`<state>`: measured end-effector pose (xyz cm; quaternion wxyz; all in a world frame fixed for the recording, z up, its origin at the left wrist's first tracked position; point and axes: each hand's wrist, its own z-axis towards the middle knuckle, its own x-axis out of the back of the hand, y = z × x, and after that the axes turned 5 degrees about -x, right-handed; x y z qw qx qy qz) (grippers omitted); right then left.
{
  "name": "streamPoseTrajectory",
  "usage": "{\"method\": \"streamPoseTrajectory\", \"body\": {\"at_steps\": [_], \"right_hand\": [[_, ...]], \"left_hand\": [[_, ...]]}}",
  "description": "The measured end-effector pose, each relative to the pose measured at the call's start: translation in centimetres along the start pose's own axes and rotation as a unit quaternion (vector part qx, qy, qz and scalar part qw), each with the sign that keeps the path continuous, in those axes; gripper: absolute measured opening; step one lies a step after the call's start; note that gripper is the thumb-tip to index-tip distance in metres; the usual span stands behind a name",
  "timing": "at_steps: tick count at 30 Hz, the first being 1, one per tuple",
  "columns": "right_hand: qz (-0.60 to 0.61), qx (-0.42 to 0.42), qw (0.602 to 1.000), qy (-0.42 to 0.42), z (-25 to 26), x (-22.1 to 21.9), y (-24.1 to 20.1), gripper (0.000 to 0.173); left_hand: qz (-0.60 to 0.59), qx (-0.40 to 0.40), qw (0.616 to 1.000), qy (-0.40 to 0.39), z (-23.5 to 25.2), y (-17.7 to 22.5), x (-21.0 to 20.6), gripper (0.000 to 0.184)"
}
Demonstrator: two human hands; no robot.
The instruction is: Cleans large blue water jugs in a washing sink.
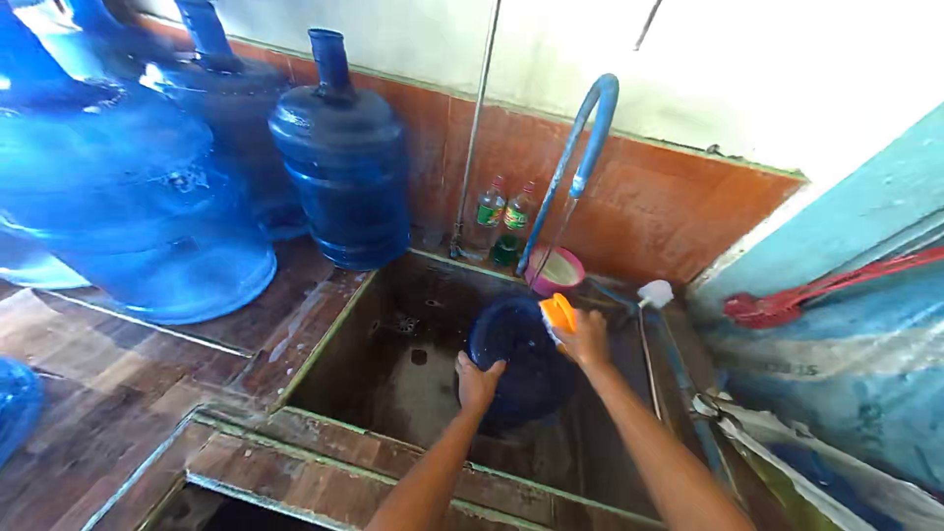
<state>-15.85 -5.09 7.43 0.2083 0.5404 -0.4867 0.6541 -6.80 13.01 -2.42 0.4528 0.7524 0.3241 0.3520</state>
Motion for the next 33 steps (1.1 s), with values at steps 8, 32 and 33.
{"method": "streamPoseTrajectory", "body": {"at_steps": [8,32,33], "right_hand": [[-0.036,0.122,0.990,-0.066,0.5,-6.6,-6.4,0.083],[0.033,0.028,0.996,-0.076,3.1,-3.1,-2.4,0.078],[0.034,0.045,0.994,-0.093,3.1,-2.8,-2.2,0.078]], "left_hand": [[0.069,-0.003,0.994,-0.087,2.6,1.2,1.7,0.105],[0.205,-0.110,0.944,-0.235,6.7,8.2,-1.5,0.080],[0.211,-0.123,0.942,-0.231,7.2,8.3,-1.2,0.079]]}}
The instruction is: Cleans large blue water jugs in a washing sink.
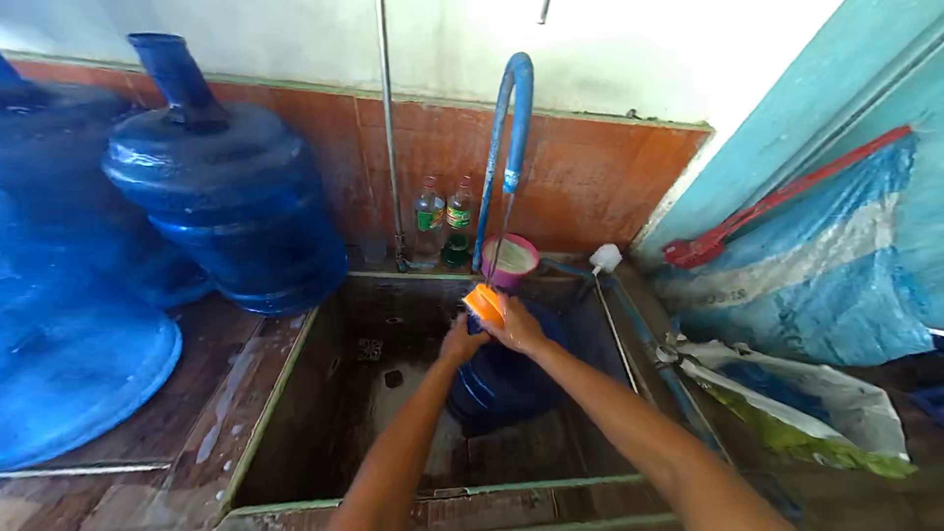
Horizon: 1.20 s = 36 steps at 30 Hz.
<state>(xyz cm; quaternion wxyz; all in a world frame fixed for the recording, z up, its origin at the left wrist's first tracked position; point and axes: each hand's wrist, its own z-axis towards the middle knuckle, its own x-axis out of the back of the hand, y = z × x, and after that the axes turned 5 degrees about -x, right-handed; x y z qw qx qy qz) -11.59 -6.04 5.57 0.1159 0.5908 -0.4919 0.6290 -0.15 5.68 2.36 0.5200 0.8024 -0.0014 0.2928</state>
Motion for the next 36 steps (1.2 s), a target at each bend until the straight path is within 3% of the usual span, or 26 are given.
{"method": "streamPoseTrajectory", "body": {"at_steps": [2,4,8,10,12,14,16,20,24,27,29,32,34,36], "right_hand": [[0.001,-0.043,0.999,0.018,0.8,1.0,1.6,0.075],[0.004,-0.093,0.995,0.037,1.8,1.3,2.1,0.075],[0.006,0.020,1.000,-0.012,1.4,0.2,0.3,0.075],[0.015,-0.019,1.000,0.013,2.7,0.9,1.8,0.072],[0.027,-0.060,0.997,0.038,3.7,1.2,2.0,0.074],[0.027,-0.002,1.000,0.006,2.4,0.0,0.4,0.077],[0.034,0.036,0.998,-0.026,1.8,0.3,-0.1,0.074],[0.085,-0.048,0.995,0.019,2.7,0.0,2.2,0.077],[0.020,-0.024,0.997,-0.076,-4.0,1.3,3.6,0.076],[0.006,-0.074,0.996,-0.047,-2.8,3.6,5.5,0.069],[0.059,-0.100,0.993,0.003,-0.7,2.5,5.6,0.072],[0.109,0.007,0.994,0.008,-0.6,0.7,2.7,0.073],[0.094,0.020,0.995,0.000,-0.6,0.8,2.7,0.067],[0.107,-0.049,0.993,0.026,0.7,1.0,3.4,0.070]], "left_hand": [[0.001,0.029,0.998,0.050,-0.3,-0.8,-0.2,0.083],[-0.040,0.077,0.993,0.081,-1.7,-0.7,-2.2,0.100],[-0.038,0.057,0.997,0.037,-1.1,-0.2,-2.4,0.099],[-0.036,0.040,0.997,0.048,-1.4,-1.0,-2.1,0.096],[-0.039,0.061,0.993,0.089,-2.1,-0.6,-3.6,0.106],[-0.031,0.071,0.993,0.090,-2.0,0.1,-4.6,0.111],[-0.042,0.054,0.996,0.065,-1.5,-0.2,-4.3,0.109],[-0.069,0.034,0.992,0.101,-1.3,-1.1,-4.5,0.100],[-0.074,0.060,0.990,0.105,0.3,-2.3,-0.8,0.078],[-0.040,0.097,0.989,0.103,0.6,-1.8,-0.4,0.078],[-0.008,0.051,0.997,0.050,0.6,-0.1,-2.5,0.077],[0.063,-0.015,0.997,-0.035,1.1,1.6,-2.4,0.073],[0.111,-0.017,0.994,0.009,0.5,1.1,-1.2,0.069],[0.086,0.027,0.992,0.086,-1.1,-0.3,-1.5,0.085]]}}
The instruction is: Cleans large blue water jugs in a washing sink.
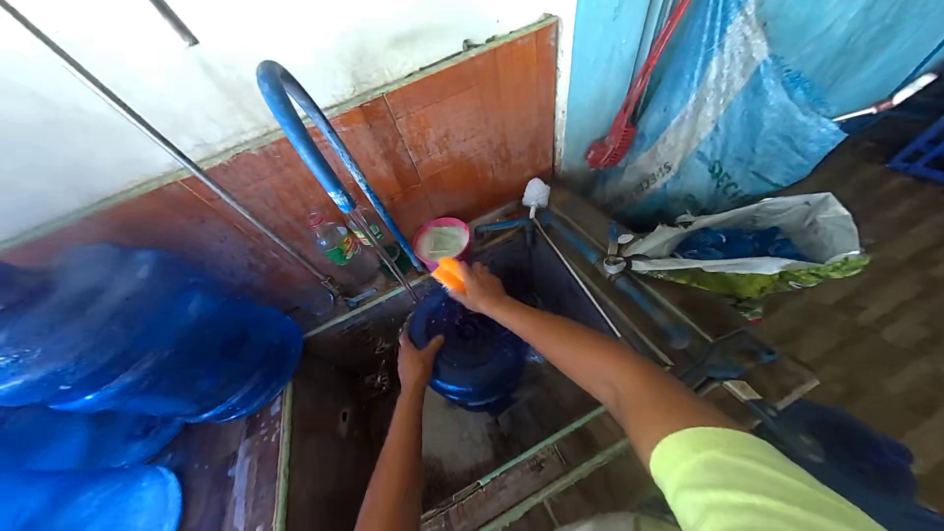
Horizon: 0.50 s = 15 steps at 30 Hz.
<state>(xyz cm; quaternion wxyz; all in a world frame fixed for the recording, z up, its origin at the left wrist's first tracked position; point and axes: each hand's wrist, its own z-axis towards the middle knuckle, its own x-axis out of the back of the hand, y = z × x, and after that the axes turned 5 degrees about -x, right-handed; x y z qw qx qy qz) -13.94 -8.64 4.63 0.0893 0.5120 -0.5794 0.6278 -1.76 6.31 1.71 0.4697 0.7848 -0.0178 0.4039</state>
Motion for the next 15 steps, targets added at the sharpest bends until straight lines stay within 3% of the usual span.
{"method": "streamPoseTrajectory", "body": {"at_steps": [2,5,7,10,13,15], "right_hand": [[0.012,0.000,1.000,-0.004,0.2,-1.3,-0.9,0.076],[-0.012,0.116,0.990,-0.075,-1.6,-2.9,-3.8,0.076],[0.010,0.087,0.994,-0.060,-0.8,-2.7,-4.2,0.068],[0.036,0.045,0.998,-0.009,0.7,-3.6,-4.9,0.072],[0.024,0.114,0.989,-0.090,-1.5,-5.0,-5.4,0.075],[0.007,0.089,0.990,-0.108,-2.3,-4.7,-4.1,0.075]], "left_hand": [[-0.050,0.041,0.997,0.031,-2.2,-0.3,-1.6,0.099],[-0.088,0.024,0.996,0.022,-2.8,-1.0,-2.5,0.107],[-0.088,0.015,0.996,0.012,-3.2,-2.5,-1.6,0.102],[-0.076,0.039,0.996,0.036,-3.7,-1.7,-1.6,0.100],[-0.103,0.044,0.993,0.030,-3.1,-1.8,-1.0,0.091],[-0.109,0.051,0.993,0.007,-2.3,-3.3,1.0,0.084]]}}
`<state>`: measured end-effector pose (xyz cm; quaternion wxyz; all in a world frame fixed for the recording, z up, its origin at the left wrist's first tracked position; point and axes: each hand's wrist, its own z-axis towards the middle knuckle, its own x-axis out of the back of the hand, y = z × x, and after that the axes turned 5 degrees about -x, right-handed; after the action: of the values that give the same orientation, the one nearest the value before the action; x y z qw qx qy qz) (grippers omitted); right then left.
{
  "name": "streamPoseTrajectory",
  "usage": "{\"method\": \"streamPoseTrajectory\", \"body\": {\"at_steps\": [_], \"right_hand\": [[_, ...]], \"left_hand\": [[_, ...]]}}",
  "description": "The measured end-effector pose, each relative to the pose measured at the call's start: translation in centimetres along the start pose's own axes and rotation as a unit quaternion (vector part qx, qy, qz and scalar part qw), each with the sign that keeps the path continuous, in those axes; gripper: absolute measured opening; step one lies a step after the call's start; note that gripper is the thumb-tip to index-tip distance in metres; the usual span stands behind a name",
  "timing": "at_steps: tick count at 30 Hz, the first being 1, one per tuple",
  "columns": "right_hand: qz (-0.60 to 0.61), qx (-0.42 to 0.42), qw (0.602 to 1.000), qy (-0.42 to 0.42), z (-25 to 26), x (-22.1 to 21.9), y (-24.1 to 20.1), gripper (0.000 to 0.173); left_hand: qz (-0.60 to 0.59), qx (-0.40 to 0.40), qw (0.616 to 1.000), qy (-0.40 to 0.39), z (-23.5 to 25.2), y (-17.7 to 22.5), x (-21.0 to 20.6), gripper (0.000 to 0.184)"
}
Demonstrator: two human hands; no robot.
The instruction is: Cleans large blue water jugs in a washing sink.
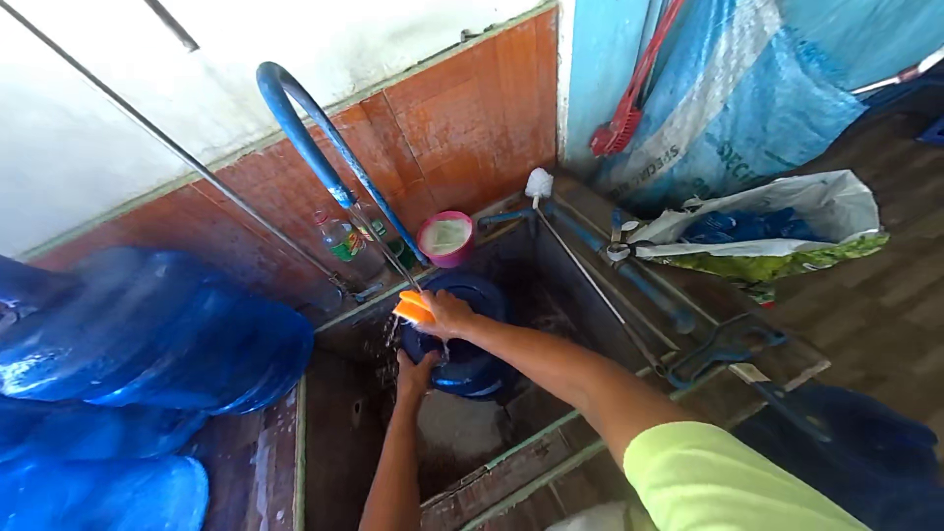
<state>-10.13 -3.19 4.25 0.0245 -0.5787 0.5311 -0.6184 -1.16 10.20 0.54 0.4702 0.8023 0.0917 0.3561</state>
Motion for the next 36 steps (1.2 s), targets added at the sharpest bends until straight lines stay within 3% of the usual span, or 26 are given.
{"method": "streamPoseTrajectory", "body": {"at_steps": [3,6,8,10,13,17,19,23,27,30,32,34,36], "right_hand": [[-0.037,-0.013,0.999,-0.034,-4.4,0.0,1.0,0.076],[-0.057,-0.043,0.996,-0.055,-7.8,1.4,1.9,0.072],[-0.040,-0.088,0.995,0.013,-7.2,3.5,3.2,0.072],[-0.020,-0.111,0.989,0.092,-5.8,4.2,4.7,0.070],[-0.002,-0.081,0.991,0.105,-4.5,4.1,4.2,0.071],[0.010,-0.132,0.985,0.112,-2.4,5.9,6.0,0.067],[0.033,-0.148,0.981,0.121,-1.0,5.6,5.9,0.071],[0.016,-0.006,0.999,0.050,-1.2,3.1,1.9,0.074],[0.049,-0.074,0.991,0.102,0.7,3.5,3.2,0.067],[0.022,-0.047,0.998,0.038,-4.3,0.6,3.2,0.075],[0.007,-0.054,0.998,-0.021,-8.0,1.0,3.2,0.073],[0.018,-0.079,0.996,-0.038,-10.5,2.2,5.3,0.073],[0.038,-0.104,0.994,-0.012,-12.2,3.7,8.7,0.074]], "left_hand": [[0.101,0.027,0.993,0.053,1.9,0.5,1.5,0.064],[0.235,0.028,0.968,0.087,2.5,2.5,-0.3,0.068],[0.285,-0.041,0.955,0.074,2.1,4.3,-2.2,0.065],[0.326,-0.141,0.935,0.005,1.8,5.6,-3.5,0.059],[0.376,-0.237,0.893,-0.069,3.3,7.3,-4.0,0.051],[0.276,-0.036,0.960,-0.012,1.9,5.5,-2.5,0.082],[0.198,-0.005,0.980,-0.009,-0.3,4.3,-3.2,0.088],[0.172,-0.017,0.984,-0.043,-1.3,4.6,-5.2,0.084],[0.161,-0.024,0.986,-0.032,0.0,4.0,-2.4,0.073],[0.198,0.011,0.979,0.053,2.4,4.5,-2.0,0.066],[0.231,0.009,0.968,0.093,3.9,4.9,-3.1,0.064],[0.293,-0.049,0.949,0.106,3.7,5.4,-4.7,0.061],[0.352,-0.159,0.921,0.044,3.2,7.0,-6.1,0.056]]}}
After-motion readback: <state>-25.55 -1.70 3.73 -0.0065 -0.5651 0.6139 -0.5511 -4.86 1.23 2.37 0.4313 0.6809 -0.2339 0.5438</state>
